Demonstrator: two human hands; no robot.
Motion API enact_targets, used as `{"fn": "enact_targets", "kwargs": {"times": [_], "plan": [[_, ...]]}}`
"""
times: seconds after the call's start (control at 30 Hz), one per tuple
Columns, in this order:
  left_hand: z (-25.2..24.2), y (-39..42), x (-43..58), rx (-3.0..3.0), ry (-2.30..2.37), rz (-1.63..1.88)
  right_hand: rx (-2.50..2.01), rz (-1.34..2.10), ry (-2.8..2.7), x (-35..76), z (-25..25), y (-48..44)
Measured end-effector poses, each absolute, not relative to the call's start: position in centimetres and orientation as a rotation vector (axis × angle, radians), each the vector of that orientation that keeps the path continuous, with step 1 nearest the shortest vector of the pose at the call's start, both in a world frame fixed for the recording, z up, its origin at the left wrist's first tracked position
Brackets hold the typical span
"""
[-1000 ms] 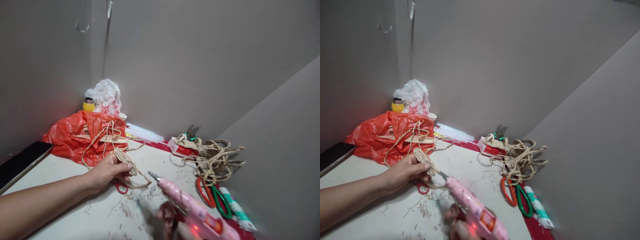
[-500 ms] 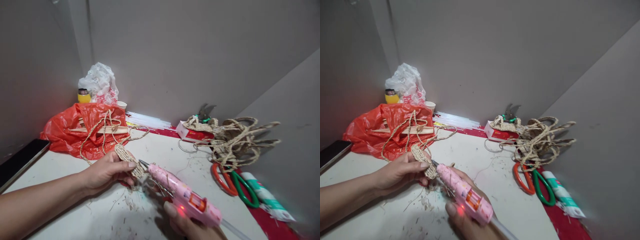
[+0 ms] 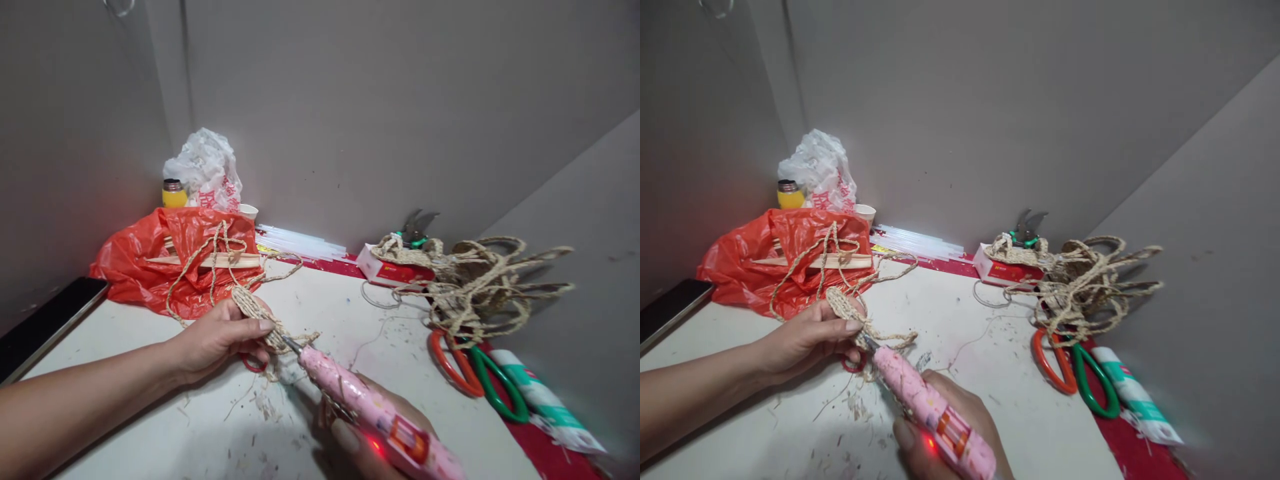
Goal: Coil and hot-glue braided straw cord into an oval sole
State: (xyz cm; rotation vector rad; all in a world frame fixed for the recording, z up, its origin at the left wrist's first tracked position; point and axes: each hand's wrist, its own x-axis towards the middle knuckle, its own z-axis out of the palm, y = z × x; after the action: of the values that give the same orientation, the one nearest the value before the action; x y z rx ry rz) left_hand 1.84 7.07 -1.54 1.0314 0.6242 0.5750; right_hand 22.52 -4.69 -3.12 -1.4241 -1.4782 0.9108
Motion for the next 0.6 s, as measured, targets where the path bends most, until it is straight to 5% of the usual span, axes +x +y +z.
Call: {"fn": "enact_targets", "kwargs": {"times": [0.6], "plan": [[-1.9,6.8,1.8,1.12,0.695,0.61,-1.414,0.985,-1.5,23.5,-6.2,-4.3]]}}
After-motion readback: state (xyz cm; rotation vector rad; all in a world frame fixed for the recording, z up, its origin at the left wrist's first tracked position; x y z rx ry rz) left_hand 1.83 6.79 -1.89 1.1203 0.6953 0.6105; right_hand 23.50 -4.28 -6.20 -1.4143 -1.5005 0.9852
